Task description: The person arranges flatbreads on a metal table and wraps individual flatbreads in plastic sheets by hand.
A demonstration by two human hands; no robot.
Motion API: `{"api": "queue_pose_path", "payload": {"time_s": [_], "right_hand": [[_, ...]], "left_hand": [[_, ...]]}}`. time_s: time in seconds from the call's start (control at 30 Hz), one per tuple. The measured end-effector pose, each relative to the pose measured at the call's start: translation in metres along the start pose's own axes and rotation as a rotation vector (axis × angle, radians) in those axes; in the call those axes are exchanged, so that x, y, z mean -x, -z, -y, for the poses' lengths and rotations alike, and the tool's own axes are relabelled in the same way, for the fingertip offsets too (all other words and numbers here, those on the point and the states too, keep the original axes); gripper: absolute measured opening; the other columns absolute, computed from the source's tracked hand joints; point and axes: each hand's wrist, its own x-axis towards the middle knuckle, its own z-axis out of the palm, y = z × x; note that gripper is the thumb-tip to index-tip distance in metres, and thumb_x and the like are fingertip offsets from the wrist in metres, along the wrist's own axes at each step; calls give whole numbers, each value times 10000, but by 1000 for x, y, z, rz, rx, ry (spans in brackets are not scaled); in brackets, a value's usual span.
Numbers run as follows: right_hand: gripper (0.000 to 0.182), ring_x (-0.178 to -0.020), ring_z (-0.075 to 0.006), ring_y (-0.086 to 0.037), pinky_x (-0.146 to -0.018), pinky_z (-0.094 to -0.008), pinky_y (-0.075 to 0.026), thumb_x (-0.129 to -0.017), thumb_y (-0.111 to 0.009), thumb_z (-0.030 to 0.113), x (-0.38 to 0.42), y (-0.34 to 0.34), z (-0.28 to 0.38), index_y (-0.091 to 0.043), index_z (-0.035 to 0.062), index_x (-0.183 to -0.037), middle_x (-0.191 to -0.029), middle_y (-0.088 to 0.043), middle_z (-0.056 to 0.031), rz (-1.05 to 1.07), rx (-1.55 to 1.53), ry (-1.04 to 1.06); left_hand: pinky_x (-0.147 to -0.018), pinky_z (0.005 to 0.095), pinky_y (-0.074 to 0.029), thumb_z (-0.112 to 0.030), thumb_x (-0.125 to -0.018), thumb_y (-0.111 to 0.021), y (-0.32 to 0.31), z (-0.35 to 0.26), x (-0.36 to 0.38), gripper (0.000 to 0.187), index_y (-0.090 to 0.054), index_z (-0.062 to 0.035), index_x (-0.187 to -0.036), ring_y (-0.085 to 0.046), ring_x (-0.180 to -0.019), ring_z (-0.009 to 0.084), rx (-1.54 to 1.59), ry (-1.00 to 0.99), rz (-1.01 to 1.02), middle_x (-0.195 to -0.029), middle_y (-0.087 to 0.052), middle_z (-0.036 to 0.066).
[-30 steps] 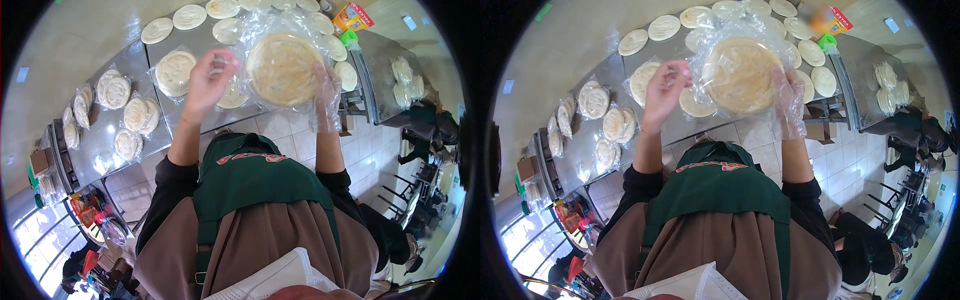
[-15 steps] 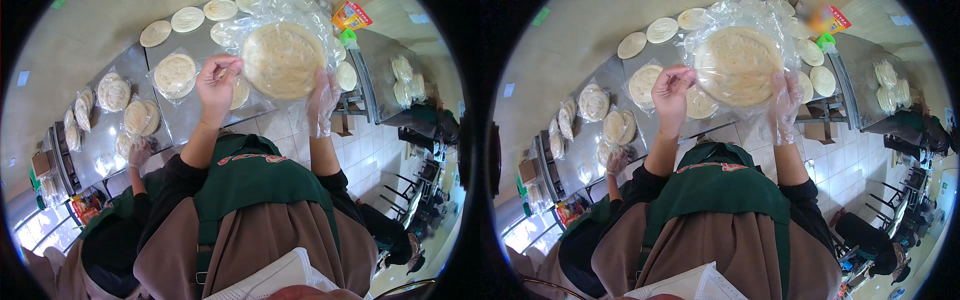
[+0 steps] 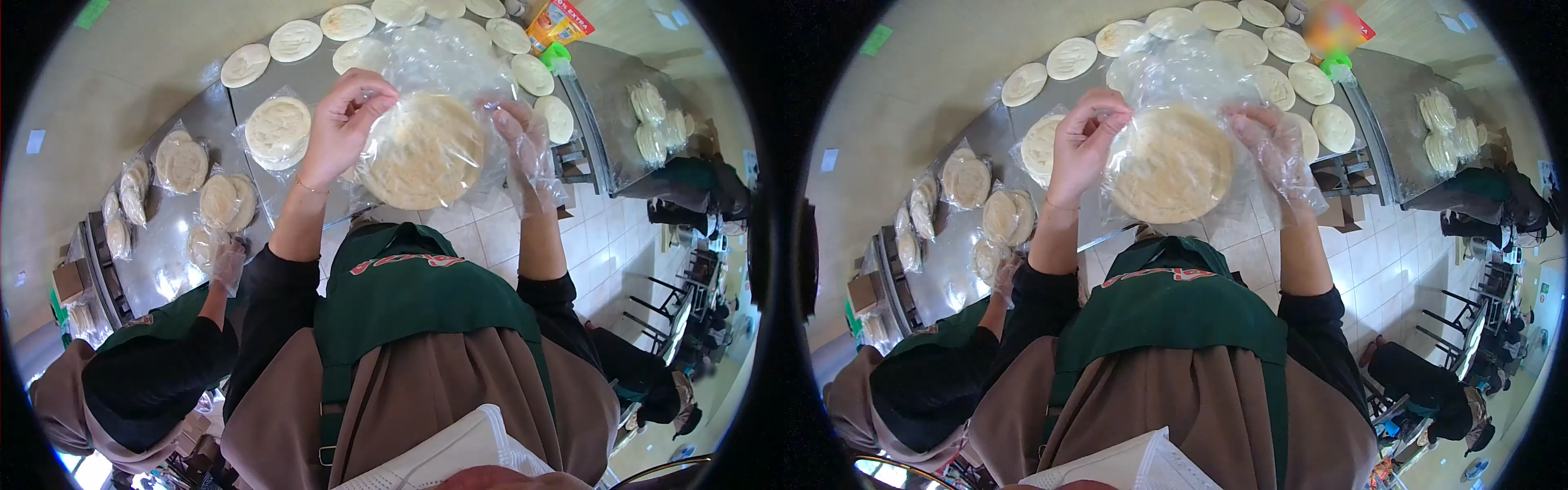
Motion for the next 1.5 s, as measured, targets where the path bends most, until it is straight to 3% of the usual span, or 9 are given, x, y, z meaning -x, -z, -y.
{"api": "queue_pose_path", "payload": {"time_s": [0.13,0.3,0.43,0.63,0.7,0.8,1.03,1.23,1.5], "right_hand": [[214,-919,-143,-559,-826,-290,-440,-867,-621,172,5,-13,9,-677,-18,-946,-983,-628,-94,-83,-172,-217],[236,-883,-156,-568,-812,-291,-434,-898,-585,200,9,-13,6,-681,-15,-891,-896,-627,-87,-156,102,21],[247,-872,-162,-570,-806,-292,-430,-904,-577,210,12,-13,10,-678,-16,-889,-875,-627,-94,-131,149,129],[246,-846,-155,-565,-791,-292,-432,-907,-570,208,10,-23,-4,-677,-13,-894,-880,-634,-92,-150,116,102],[243,-828,-141,-562,-779,-285,-434,-908,-570,207,9,-26,-9,-677,-11,-890,-855,-641,-78,-245,83,-157],[245,-812,-127,-559,-770,-283,-436,-911,-567,208,8,-23,-14,-675,-10,-879,-825,-644,-65,-302,56,-220],[256,-818,-132,-563,-776,-284,-436,-914,-565,216,11,-26,-2,-668,-13,-864,-841,-641,-70,-112,119,19],[243,-816,-127,-565,-775,-280,-437,-911,-570,212,8,-28,-2,-670,-6,-868,-837,-640,-60,-28,109,85],[250,-805,-116,-564,-767,-265,-439,-907,-572,229,8,-28,-10,-672,2,-873,-839,-649,-40,-94,50,-81]], "left_hand": [[-733,187,-458,-37,-852,-626,-12,-11,0,150,-604,-15,-999,-560,-812,65,114,28,-55,-926,-586,10],[-709,198,-497,-86,-866,-625,0,-16,3,194,-599,0,-1038,-607,-781,83,466,388,-111,-938,-624,34],[-721,216,-507,-116,-891,-598,6,-11,10,190,-597,-7,-1046,-618,-821,93,321,380,-77,-929,-640,43],[-811,272,-518,-75,-930,-512,-3,-4,15,72,-554,-26,-963,-613,-913,149,227,99,-194,-926,-605,53],[-847,344,-513,-80,-958,-448,-3,-4,13,45,-486,-65,-939,-583,-980,196,800,-35,-259,-993,-561,73],[-892,470,-472,-193,-959,-460,25,3,11,75,-448,-122,-936,-522,-1087,283,670,-71,-241,-1076,-517,76],[-849,294,-451,-77,-871,-589,23,-1,11,216,-595,-74,-1087,-566,-966,171,-334,-173,69,-1029,-606,80],[-724,269,-475,-85,-817,-648,24,6,12,70,-659,-28,-856,-605,-772,171,-215,-99,-4,-819,-647,52],[-758,258,-474,-57,-892,-568,33,15,17,138,-600,-25,-1023,-594,-820,135,277,-82,-169,-893,-640,52]]}}
